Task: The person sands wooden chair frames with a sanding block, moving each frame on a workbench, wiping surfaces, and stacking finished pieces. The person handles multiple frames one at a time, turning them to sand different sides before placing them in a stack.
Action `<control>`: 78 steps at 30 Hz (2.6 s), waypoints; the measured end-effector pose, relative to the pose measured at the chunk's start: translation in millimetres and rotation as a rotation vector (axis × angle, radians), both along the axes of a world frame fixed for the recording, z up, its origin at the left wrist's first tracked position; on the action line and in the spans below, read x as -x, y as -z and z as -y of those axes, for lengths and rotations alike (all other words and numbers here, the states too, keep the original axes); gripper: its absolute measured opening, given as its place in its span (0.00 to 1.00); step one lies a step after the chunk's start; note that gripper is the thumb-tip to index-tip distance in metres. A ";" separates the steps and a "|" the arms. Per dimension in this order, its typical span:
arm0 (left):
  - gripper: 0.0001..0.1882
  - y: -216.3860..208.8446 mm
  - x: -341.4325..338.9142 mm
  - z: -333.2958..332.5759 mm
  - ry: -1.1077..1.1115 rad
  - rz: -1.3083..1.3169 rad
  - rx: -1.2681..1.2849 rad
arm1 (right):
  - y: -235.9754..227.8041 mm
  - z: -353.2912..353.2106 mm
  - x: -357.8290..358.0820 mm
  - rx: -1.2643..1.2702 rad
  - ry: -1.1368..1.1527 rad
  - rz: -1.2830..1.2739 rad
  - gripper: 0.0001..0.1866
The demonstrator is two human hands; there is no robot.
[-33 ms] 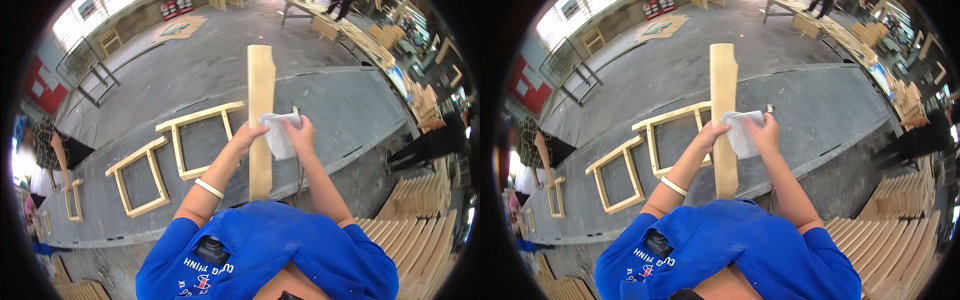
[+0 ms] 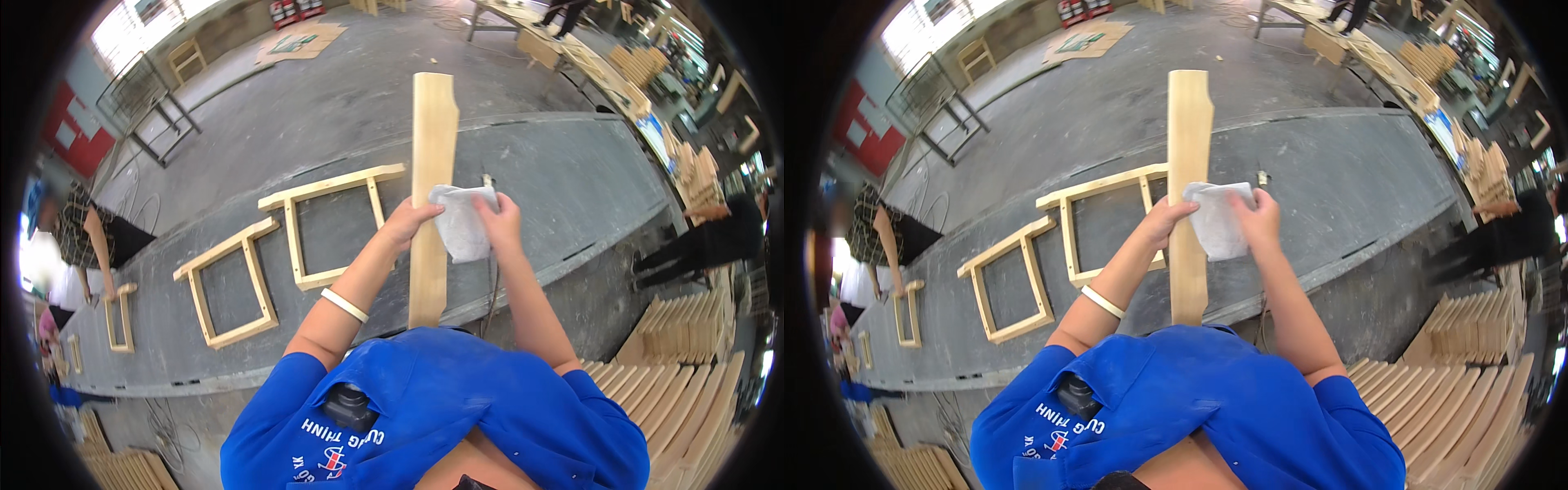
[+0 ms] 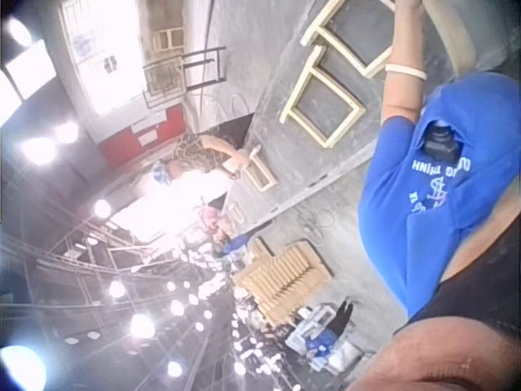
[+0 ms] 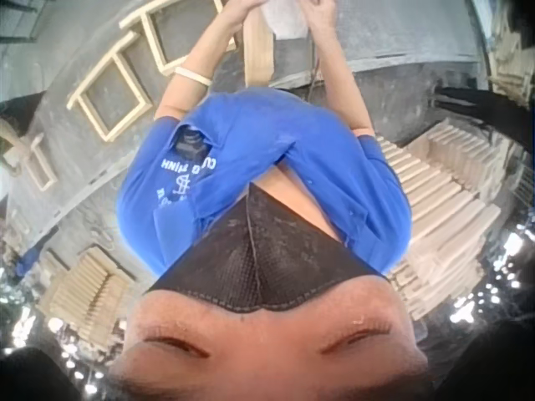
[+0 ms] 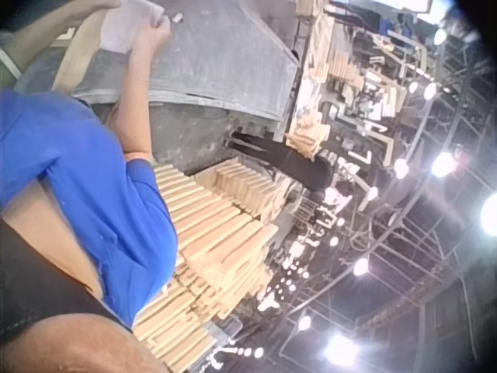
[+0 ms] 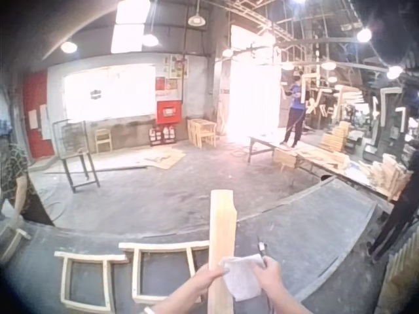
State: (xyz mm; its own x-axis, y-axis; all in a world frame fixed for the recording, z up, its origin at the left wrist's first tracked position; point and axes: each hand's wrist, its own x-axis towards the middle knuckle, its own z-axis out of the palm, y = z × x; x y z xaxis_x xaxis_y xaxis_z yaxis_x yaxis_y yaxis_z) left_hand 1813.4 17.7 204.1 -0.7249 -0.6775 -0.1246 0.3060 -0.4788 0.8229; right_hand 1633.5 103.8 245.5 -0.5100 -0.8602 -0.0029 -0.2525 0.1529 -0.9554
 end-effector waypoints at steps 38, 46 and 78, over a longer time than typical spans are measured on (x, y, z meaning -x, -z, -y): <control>0.14 -14.6 7.5 -11.1 0.073 -0.014 0.078 | -75.0 124.4 -47.7 0.426 -0.082 -1.035 0.33; 0.23 -7.4 7.5 -6.3 0.048 0.398 0.304 | -66.5 137.7 -64.9 0.704 -0.196 -0.484 0.30; 0.49 11.0 42.9 98.9 -0.117 -0.284 -0.260 | 83.3 -73.5 -66.9 0.035 -0.280 -0.874 0.35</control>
State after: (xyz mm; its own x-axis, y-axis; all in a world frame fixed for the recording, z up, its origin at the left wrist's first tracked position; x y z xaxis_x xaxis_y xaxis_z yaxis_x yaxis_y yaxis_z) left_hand 1770.5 -81.3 193.1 -0.6751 -0.7297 -0.1086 0.5683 -0.6082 0.5541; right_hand 1700.4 177.3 162.2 -0.0912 -0.9451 0.3137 -0.9110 -0.0481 -0.4097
